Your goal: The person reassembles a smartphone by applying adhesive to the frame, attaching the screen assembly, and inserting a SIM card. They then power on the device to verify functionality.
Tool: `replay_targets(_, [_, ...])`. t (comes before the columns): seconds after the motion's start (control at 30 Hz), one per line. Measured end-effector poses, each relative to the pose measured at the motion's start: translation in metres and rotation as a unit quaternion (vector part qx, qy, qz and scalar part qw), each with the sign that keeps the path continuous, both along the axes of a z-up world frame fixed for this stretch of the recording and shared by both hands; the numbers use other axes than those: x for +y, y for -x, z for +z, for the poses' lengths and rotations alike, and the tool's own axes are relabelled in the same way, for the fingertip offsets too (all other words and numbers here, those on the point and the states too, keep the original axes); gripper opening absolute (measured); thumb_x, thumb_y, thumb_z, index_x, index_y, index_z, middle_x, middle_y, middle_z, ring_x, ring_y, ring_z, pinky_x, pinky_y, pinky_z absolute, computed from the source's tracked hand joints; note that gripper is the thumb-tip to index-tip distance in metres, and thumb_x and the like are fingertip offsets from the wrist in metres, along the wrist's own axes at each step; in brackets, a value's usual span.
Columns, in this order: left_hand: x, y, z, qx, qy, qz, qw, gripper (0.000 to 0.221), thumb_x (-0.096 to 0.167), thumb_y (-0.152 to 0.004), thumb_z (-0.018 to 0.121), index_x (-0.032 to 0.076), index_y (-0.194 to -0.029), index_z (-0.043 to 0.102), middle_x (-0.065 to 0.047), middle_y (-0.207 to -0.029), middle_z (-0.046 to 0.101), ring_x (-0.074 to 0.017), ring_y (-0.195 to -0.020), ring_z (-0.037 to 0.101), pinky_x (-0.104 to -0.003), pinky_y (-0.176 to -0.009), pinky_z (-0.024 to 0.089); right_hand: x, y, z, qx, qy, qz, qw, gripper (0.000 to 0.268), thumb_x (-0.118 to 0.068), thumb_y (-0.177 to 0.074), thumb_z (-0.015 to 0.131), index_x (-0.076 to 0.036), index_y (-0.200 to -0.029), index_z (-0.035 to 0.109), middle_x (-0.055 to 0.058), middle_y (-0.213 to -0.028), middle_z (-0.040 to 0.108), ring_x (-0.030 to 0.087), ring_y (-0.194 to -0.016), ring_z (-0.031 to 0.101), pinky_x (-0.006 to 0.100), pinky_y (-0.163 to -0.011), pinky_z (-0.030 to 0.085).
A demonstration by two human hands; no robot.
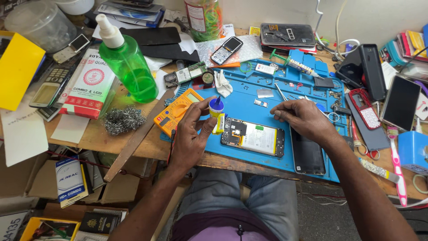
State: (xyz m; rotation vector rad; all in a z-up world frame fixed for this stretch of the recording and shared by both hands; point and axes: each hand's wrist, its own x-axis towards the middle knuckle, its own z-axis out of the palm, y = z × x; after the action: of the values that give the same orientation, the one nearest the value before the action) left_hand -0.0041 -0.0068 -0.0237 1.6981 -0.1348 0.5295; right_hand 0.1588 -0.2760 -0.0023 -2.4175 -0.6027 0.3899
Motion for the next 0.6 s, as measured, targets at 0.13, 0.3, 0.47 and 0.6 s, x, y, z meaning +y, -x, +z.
replay_targets(0.13, [0.0, -0.001, -0.01, 0.0, 0.017, 0.016, 1.0, 0.048, 0.025, -0.103, 0.064, 0.002, -0.144, 0.055, -0.009, -0.131, 0.062, -0.0176, -0.123, 0.064, -0.031, -0.1, 0.059, 0.008, 0.007, 0.004, -0.068, 0.012, -0.017, 0.997, 0.023, -0.019, -0.092, 0.072, -0.008, -0.111, 0.079, 0.012, -0.095, 0.08, 0.018, -0.079, 0.075, 0.035, -0.074, 0.059])
replay_targets(0.3, [0.0, 0.002, -0.016, -0.007, 0.084, 0.041, 0.996, 0.043, 0.024, -0.108, 0.058, 0.001, -0.144, 0.056, -0.007, -0.128, 0.063, -0.014, -0.109, 0.067, -0.027, -0.094, 0.056, 0.057, 0.028, 0.005, -0.163, -0.071, 0.103, 0.979, 0.019, -0.019, -0.091, 0.072, -0.007, -0.104, 0.08, 0.012, -0.095, 0.077, 0.024, -0.074, 0.074, 0.038, -0.068, 0.059])
replay_targets(0.47, [-0.001, 0.004, -0.017, 0.006, 0.084, 0.044, 0.996, 0.04, 0.021, -0.106, 0.058, 0.003, -0.142, 0.057, -0.006, -0.125, 0.063, -0.0127, -0.108, 0.067, -0.026, -0.09, 0.057, 0.11, 0.032, -0.001, -0.228, -0.015, 0.183, 0.956, 0.02, -0.022, -0.09, 0.074, -0.006, -0.101, 0.079, 0.017, -0.094, 0.074, 0.036, -0.083, 0.071, 0.046, -0.075, 0.056])
replay_targets(0.6, [-0.003, 0.005, -0.012, 0.002, 0.065, 0.053, 0.996, 0.04, 0.021, -0.107, 0.059, 0.003, -0.143, 0.058, -0.007, -0.124, 0.063, -0.0131, -0.111, 0.063, -0.027, -0.091, 0.056, 0.133, 0.02, -0.005, -0.215, 0.056, 0.167, 0.961, 0.025, -0.02, -0.086, 0.075, -0.009, -0.108, 0.078, 0.017, -0.096, 0.075, 0.035, -0.087, 0.071, 0.045, -0.08, 0.056])
